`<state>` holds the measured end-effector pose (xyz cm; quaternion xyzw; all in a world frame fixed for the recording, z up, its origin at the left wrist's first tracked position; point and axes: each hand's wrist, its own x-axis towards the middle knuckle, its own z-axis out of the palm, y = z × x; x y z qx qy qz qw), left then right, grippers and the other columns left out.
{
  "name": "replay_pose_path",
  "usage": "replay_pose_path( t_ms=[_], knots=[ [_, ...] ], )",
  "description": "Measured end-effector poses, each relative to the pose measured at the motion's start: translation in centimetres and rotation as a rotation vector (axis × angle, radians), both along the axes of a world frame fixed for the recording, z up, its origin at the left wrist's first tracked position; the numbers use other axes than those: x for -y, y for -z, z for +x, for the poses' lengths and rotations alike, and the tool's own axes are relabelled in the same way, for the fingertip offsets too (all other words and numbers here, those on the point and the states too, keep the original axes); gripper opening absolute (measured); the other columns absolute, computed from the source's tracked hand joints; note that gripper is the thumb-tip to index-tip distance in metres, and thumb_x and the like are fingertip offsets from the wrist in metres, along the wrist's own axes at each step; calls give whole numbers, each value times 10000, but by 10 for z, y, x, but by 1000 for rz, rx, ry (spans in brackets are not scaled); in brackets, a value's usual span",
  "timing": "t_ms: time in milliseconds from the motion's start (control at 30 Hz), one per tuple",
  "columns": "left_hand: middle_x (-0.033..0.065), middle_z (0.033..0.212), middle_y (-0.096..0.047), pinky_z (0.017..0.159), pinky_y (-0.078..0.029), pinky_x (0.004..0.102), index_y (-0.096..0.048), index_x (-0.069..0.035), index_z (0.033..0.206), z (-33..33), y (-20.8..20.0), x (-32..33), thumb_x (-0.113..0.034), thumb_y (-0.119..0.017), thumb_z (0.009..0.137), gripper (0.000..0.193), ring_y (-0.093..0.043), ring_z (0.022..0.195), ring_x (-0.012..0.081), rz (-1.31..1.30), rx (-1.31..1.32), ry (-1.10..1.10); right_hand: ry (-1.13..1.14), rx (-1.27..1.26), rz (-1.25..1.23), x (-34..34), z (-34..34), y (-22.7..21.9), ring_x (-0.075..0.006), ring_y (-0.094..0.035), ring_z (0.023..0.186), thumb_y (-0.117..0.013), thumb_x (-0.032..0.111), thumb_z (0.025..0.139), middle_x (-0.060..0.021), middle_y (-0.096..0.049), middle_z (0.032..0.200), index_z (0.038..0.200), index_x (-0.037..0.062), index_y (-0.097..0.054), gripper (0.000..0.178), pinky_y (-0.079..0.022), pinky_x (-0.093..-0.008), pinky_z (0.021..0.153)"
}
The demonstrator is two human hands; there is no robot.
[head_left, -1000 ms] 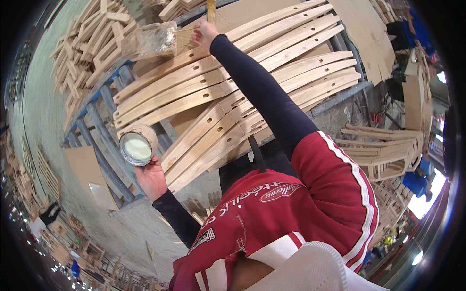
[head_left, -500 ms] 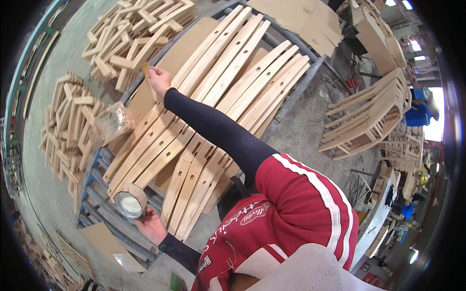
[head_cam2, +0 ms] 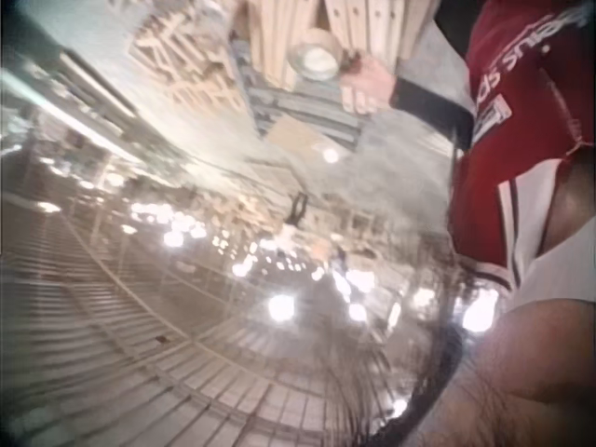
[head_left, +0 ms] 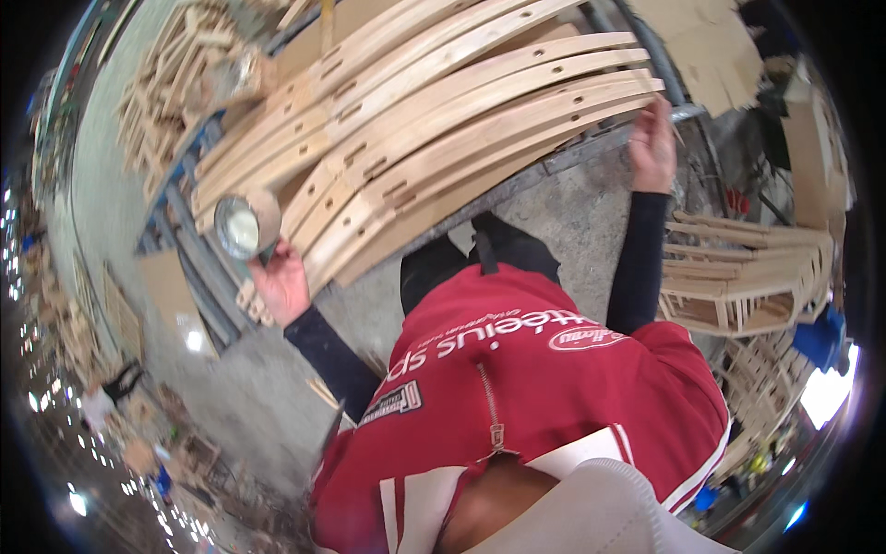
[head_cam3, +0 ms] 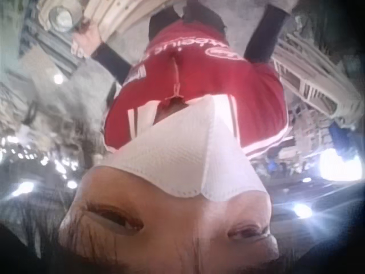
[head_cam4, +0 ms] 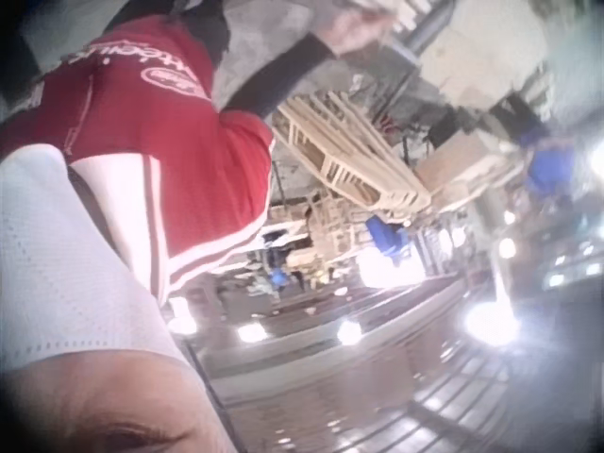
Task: The person stirs a white liquid in a small container, then applies it to curved wooden slats using a brush. They handle the slats one by one, applying the liquid to the surface and placing them back on a metal rack.
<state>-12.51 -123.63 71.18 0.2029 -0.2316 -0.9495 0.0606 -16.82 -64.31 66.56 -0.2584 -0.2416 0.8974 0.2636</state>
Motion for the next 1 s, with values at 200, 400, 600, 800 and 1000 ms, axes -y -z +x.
replay_pose_path(
  t_ms=[200,400,600,800,1000],
  knots=[
    [145,1125,-578,766,-502,364,-527,23,1158,60,-14,-19,-164,-592,922,309,-565,976,270,109,57,-213,-14,117,65,-89,26,42,-140,-635,752,-667,173,887,-74,-665,868,928,9,-621,175,-558,-206,719],
    [160,1112,-556,810,-497,417,-494,28,1136,118,-30,-7,-212,-573,933,324,-547,995,281,123,66,-482,-260,44,-66,-25,-27,27,-145,-609,791,-691,202,864,-67,-625,871,942,10,-600,227,-555,-250,719],
    [179,1154,-543,855,-491,454,-454,44,1195,176,-35,15,-234,-529,954,375,-548,1030,309,58,114,-678,-505,6,-8,59,-43,14,-151,-637,878,-604,186,933,-86,-652,951,994,-11,-599,206,-565,-245,766],
    [168,1152,-570,870,-498,446,-471,36,1193,204,-9,81,-253,-520,956,377,-557,1064,294,151,35,-640,-506,-4,6,111,-31,11,-181,-625,898,-583,176,949,-104,-641,951,997,-21,-584,202,-553,-276,794],
    [145,1184,-581,879,-502,434,-521,-18,1208,217,25,207,-262,-532,953,354,-557,1074,271,53,35,-566,-421,-29,94,186,10,5,-180,-590,841,-565,175,959,-97,-608,912,954,-17,-567,192,-546,-307,798]
  ],
)
